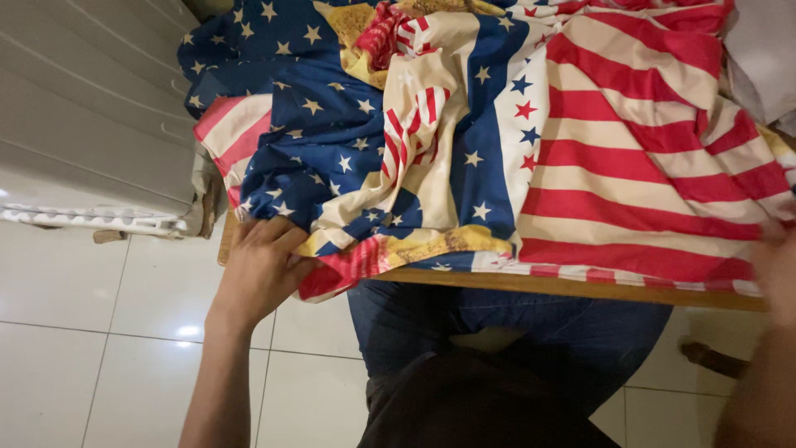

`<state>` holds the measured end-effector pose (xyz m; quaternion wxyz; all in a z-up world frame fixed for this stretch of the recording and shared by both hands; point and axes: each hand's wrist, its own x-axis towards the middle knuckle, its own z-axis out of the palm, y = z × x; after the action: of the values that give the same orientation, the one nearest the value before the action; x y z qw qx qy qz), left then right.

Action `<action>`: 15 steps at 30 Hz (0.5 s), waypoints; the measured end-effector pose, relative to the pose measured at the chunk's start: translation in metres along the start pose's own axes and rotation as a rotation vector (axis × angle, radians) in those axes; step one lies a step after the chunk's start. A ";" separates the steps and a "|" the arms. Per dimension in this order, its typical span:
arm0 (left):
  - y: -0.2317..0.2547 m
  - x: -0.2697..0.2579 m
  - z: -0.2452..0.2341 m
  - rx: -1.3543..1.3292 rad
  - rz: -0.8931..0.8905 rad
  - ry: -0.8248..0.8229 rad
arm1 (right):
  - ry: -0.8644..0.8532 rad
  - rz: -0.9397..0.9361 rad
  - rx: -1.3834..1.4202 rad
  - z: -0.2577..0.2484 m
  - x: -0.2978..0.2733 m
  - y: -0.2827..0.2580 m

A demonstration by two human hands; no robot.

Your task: The person uses a light green lint roller to repeatedly roll over a large red, white, and blue striped cloth laid on a wooden table. They smooth the cloth with their hands, adjust its position, and continue rolling different sections.

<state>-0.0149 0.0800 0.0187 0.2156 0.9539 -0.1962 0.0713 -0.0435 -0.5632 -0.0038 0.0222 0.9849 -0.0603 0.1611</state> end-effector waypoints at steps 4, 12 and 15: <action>0.001 -0.008 0.001 0.127 0.000 0.062 | 0.046 -0.211 0.238 0.002 0.035 -0.088; -0.003 -0.027 -0.009 0.216 -0.071 0.130 | -0.186 -0.373 0.292 0.068 0.090 -0.179; -0.014 -0.034 -0.007 0.193 -0.119 0.156 | -0.239 -0.362 0.308 0.072 0.082 -0.145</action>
<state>-0.0404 0.1059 0.0119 0.1412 0.9718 -0.1140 0.1508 0.0743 -0.4327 -0.0489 -0.1069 0.9834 0.1400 0.0441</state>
